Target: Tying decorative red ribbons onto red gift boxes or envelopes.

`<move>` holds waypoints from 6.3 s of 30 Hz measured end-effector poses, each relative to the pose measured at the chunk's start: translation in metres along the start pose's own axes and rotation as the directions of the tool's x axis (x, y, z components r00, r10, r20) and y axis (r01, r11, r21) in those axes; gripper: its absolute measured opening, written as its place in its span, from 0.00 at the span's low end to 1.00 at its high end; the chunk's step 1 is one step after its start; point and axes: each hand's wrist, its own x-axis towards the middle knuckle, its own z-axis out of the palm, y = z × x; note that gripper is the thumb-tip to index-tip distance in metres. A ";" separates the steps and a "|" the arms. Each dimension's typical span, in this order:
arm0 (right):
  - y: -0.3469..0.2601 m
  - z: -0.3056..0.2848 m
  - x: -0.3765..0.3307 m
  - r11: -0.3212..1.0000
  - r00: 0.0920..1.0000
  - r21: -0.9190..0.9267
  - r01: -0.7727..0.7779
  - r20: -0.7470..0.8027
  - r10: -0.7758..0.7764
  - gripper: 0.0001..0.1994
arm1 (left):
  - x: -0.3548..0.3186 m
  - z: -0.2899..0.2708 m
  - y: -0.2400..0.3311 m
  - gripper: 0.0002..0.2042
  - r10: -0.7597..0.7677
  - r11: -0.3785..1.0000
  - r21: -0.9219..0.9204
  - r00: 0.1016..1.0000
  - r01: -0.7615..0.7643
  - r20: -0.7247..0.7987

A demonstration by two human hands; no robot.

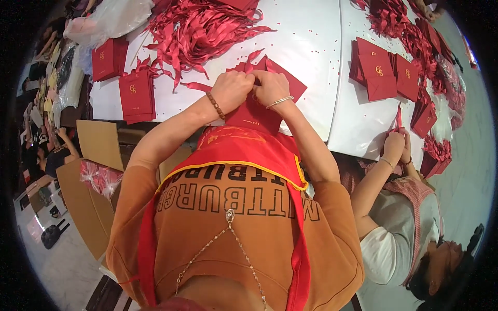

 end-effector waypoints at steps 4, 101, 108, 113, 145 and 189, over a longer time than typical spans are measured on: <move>0.004 -0.001 0.000 0.997 1.000 0.082 -0.001 0.019 0.000 0.11 | 0.006 -0.009 -0.003 0.05 -0.008 1.000 -0.005 0.995 0.009 0.104; 0.002 0.024 0.022 0.995 0.995 -0.018 0.102 0.007 -0.102 0.15 | -0.037 -0.057 -0.088 0.09 -0.074 0.982 -0.189 0.965 0.027 -0.250; -0.007 0.000 0.003 0.875 0.906 -0.380 0.301 -0.173 -0.387 0.14 | -0.024 -0.001 -0.048 0.07 -0.111 0.994 -0.001 0.994 0.111 -0.021; 0.013 -0.018 -0.015 0.986 0.986 -0.092 0.141 -0.078 -0.148 0.14 | -0.025 -0.004 -0.053 0.08 -0.101 0.994 -0.027 0.993 0.103 0.058; 0.027 0.001 -0.010 0.858 0.976 0.464 -0.220 0.104 0.193 0.16 | -0.018 0.024 -0.009 0.06 -0.367 0.615 -0.746 0.930 0.253 0.014; 0.014 0.006 -0.020 0.955 0.985 0.284 0.085 -0.171 -0.037 0.09 | -0.008 0.022 0.002 0.08 -0.534 0.113 -0.902 0.791 0.418 0.299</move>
